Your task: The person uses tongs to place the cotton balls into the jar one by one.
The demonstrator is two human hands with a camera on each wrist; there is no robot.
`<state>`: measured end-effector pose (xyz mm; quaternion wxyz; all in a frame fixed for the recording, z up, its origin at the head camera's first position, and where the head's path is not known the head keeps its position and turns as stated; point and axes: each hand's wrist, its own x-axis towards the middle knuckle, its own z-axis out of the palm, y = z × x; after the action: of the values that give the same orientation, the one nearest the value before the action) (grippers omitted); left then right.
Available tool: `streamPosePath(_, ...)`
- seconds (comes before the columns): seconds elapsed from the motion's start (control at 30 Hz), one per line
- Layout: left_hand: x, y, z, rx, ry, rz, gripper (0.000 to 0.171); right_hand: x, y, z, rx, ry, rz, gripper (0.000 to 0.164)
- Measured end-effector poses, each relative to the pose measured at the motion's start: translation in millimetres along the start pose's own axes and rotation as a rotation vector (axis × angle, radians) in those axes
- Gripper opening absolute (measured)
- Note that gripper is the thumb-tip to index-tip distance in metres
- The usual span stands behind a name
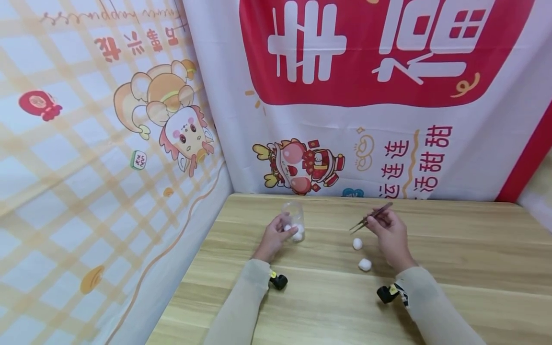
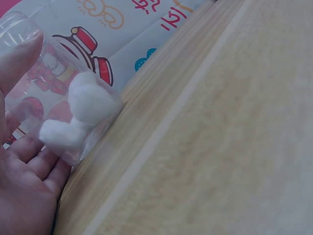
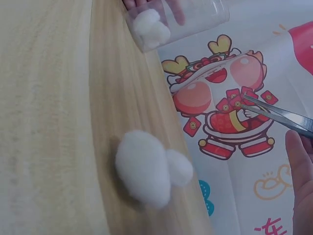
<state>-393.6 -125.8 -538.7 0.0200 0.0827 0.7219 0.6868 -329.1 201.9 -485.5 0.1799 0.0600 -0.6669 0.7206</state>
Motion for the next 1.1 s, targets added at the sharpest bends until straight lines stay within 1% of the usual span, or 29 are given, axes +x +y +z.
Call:
streamPosePath(0.17,-0.2,0.7,-1.8,0.000,-0.007,0.005,0.076,-5,5,-3,0.084,0.032,-0.009,0.028)
streamPosePath(0.3,0.0,1.9,-1.1,0.012,0.004,0.002,0.075,-6,5,-6,0.104,0.034,-0.007,0.028)
streamPosePath(0.5,-1.6,2.6,-0.2,0.014,-0.002,-0.017,0.075,-7,8,-11,0.049,0.050,0.046,0.027)
streamPosePath(0.57,-2.0,3.1,-0.3,0.012,-0.004,-0.012,0.074,-6,9,-11,0.028,0.047,0.044,0.028)
streamPosePath(0.77,0.0,1.1,-0.9,0.019,0.003,-0.002,0.073,-2,14,-17,0.014,0.058,0.020,0.030)
streamPosePath(0.9,0.4,0.6,-1.3,0.015,-0.003,0.005,0.074,-1,16,-18,-0.001,0.069,0.033,0.030)
streamPosePath(1.03,-0.9,0.3,-1.6,0.017,-0.007,-0.005,0.077,-2,20,-18,-0.032,0.080,0.059,0.029)
streamPosePath(1.1,-0.9,-0.3,-1.4,0.018,-0.011,-0.009,0.078,-2,21,-19,-0.030,0.086,0.071,0.029)
